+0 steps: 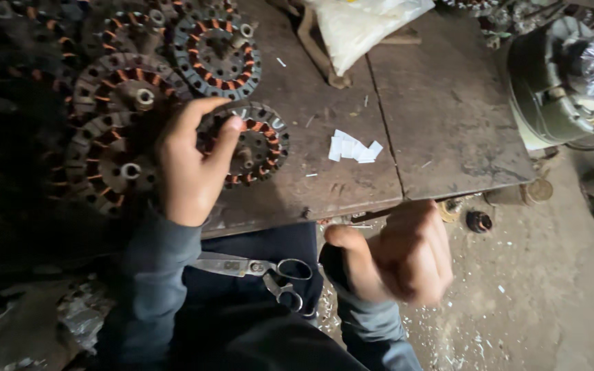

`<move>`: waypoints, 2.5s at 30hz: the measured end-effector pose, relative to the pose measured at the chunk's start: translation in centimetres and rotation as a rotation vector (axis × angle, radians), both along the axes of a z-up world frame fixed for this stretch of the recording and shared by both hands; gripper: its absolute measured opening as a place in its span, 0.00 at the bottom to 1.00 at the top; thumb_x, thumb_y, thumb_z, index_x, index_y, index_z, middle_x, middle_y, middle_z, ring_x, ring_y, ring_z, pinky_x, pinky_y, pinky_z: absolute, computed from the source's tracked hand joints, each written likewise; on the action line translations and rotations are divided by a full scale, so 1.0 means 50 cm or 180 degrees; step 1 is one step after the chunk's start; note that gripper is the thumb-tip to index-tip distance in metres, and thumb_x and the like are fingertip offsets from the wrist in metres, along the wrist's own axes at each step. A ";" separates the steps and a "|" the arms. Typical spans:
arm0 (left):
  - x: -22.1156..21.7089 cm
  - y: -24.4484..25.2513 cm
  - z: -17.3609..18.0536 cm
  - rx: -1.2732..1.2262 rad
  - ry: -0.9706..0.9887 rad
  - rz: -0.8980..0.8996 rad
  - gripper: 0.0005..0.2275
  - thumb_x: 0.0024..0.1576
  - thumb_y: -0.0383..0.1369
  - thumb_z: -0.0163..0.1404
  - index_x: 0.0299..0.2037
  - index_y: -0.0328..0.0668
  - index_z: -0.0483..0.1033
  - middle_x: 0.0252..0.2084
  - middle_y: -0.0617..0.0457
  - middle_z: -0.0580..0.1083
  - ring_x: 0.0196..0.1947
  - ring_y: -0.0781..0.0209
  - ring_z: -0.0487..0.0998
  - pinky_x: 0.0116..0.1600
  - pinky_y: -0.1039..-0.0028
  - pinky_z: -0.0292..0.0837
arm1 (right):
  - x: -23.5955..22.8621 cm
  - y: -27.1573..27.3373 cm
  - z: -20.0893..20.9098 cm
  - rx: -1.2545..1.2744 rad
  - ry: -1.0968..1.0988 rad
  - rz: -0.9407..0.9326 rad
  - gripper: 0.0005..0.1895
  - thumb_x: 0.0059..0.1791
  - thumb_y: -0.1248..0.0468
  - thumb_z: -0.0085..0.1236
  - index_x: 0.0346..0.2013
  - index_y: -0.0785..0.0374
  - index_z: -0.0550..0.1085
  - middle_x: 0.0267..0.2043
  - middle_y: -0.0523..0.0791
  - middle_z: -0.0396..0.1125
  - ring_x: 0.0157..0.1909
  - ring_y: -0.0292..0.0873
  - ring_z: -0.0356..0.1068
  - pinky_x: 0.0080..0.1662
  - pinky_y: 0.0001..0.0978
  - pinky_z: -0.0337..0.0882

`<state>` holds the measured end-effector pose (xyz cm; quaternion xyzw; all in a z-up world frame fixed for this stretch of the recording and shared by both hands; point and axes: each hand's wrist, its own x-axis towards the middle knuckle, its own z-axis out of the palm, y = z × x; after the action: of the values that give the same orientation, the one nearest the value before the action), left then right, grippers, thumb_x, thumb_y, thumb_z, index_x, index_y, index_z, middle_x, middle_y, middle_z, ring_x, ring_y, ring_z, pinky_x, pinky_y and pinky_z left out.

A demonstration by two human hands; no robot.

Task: The person cuts small white paper pieces with scissors and inserts them into the slots of a stator core. They repeat this process for multiple stator cores arranged on a workbench in a workshop setting.

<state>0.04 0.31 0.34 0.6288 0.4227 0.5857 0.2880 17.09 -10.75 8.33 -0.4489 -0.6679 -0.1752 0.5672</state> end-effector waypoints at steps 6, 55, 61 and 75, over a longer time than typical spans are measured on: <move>0.052 -0.099 0.018 0.0637 0.0248 0.0624 0.07 0.70 0.25 0.52 0.56 0.36 0.72 0.55 0.44 0.71 0.55 0.51 0.75 0.61 0.69 0.74 | 0.061 -0.134 0.061 -0.0444 -0.0884 0.0184 0.14 0.33 0.69 0.62 0.17 0.60 0.62 0.19 0.44 0.58 0.21 0.43 0.59 0.28 0.35 0.62; -0.050 -0.294 -0.207 -0.2108 -0.2238 -0.0227 0.09 0.60 0.23 0.55 0.50 0.28 0.77 0.44 0.45 0.80 0.43 0.63 0.82 0.51 0.75 0.79 | 0.160 -0.238 -0.502 -0.4501 0.1535 0.2399 0.33 0.44 0.36 0.64 0.39 0.64 0.68 0.37 0.40 0.59 0.39 0.34 0.56 0.41 0.28 0.60; -0.008 -0.304 -0.282 -0.2142 -0.2558 -0.0368 0.11 0.59 0.20 0.55 0.51 0.25 0.77 0.47 0.45 0.80 0.45 0.62 0.82 0.54 0.74 0.78 | 0.082 -0.192 -0.488 -0.4135 0.1082 0.2329 0.31 0.45 0.42 0.69 0.39 0.62 0.64 0.40 0.42 0.56 0.43 0.38 0.56 0.46 0.30 0.60; -0.002 -0.309 -0.279 -0.1990 -0.2500 -0.0344 0.09 0.60 0.18 0.55 0.50 0.24 0.76 0.47 0.45 0.80 0.48 0.63 0.82 0.56 0.74 0.78 | 0.011 -0.195 -0.524 -0.4255 0.1013 0.1056 0.18 0.44 0.63 0.71 0.31 0.61 0.65 0.26 0.42 0.62 0.29 0.37 0.62 0.35 0.31 0.66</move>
<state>-0.06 -15.15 -13.61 0.2656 0.4044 0.6077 0.6298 17.66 -20.48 -17.89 -0.6134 -0.6010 0.4290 0.2801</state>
